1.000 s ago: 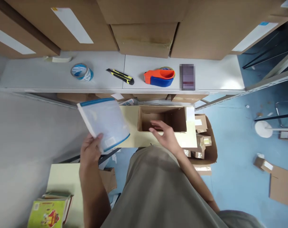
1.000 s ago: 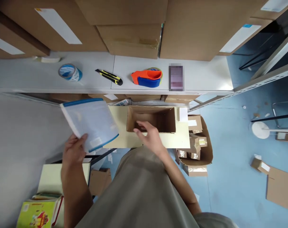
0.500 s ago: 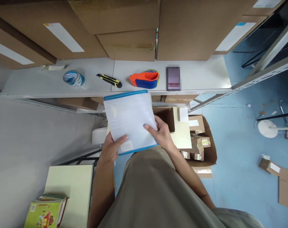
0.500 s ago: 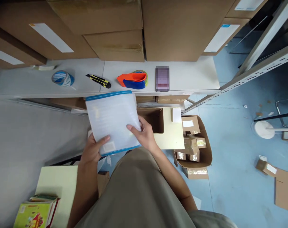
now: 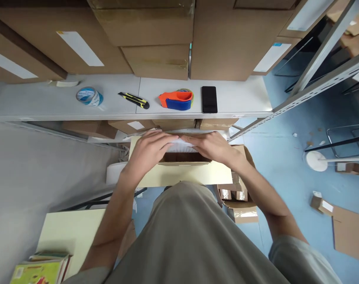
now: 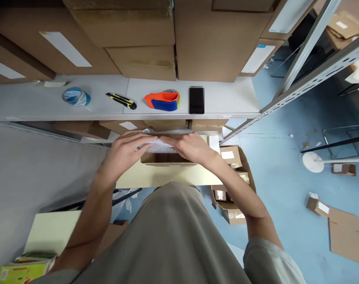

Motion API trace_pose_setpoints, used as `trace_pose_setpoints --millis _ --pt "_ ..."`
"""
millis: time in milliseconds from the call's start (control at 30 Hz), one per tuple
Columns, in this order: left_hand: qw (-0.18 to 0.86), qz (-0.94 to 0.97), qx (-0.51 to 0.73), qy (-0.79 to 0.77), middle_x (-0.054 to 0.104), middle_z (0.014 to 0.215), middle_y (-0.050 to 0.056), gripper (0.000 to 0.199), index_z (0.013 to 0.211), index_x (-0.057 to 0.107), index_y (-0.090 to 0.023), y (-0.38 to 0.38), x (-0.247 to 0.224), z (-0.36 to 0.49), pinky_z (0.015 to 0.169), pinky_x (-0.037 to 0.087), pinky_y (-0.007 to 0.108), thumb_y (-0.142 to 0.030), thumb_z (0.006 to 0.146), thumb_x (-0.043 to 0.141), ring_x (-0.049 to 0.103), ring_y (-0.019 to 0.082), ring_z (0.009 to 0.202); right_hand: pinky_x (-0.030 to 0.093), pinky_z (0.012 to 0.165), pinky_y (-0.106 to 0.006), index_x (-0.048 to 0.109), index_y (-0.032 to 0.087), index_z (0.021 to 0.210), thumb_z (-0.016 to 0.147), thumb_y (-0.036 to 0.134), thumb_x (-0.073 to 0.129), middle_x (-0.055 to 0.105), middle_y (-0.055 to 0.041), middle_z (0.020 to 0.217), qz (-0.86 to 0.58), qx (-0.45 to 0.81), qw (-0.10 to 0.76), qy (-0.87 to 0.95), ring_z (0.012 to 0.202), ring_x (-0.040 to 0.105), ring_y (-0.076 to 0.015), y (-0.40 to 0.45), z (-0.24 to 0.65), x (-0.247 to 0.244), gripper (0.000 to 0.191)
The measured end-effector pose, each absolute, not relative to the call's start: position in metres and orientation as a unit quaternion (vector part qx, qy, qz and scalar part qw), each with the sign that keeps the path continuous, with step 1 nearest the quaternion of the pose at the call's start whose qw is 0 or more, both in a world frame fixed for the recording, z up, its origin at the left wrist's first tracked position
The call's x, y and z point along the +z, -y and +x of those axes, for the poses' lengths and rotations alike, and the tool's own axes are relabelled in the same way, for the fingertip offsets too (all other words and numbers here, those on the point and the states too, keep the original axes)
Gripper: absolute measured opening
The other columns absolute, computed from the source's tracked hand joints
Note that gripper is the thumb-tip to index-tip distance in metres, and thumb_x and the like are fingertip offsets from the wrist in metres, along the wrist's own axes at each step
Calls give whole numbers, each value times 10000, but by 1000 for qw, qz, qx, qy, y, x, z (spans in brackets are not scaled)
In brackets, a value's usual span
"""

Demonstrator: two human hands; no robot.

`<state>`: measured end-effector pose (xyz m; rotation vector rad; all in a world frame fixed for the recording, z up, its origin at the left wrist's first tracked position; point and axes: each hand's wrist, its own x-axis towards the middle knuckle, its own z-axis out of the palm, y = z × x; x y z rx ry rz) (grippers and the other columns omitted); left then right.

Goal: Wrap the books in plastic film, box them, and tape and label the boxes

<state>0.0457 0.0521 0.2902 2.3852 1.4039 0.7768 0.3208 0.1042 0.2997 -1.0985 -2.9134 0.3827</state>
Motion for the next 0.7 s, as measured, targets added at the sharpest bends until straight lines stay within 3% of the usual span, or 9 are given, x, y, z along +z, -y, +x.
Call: trace_pose_setpoints --millis 100,400,567,700 --pt "172 809 236 -510 816 1257 35 293 1302 780 -310 -64 260 46 1045 578 373 -312 1069 602 775 238 1143 539 851 -326 479 353 1655 1139 296 498 809 -99 1286 -353 113 -52 928 1047 803 -270 -114 311 286 519" --pt "247 794 9 -556 834 1136 124 296 1258 813 -264 -97 163 57 942 571 355 -307 1029 631 783 320 1118 578 1040 -409 599 293 1567 1122 296 506 769 -128 1367 -376 208 -170 887 1293 730 -318 -137 289 185 455" --pt "278 789 -100 -539 805 1236 157 327 1271 806 -265 -114 126 75 988 547 339 -231 992 640 755 301 1196 597 1063 -456 719 195 1427 1015 100 601 727 -199 1408 -433 226 -284 825 1339 704 -345 -138 259 151 439" --pt "303 778 -145 -530 799 1263 150 313 1220 824 -256 -121 106 83 942 549 307 -197 951 677 760 290 1185 617 1044 -462 776 98 1313 953 30 625 742 -247 1347 -460 242 -300 800 1294 729 -366 -132 245 138 396"
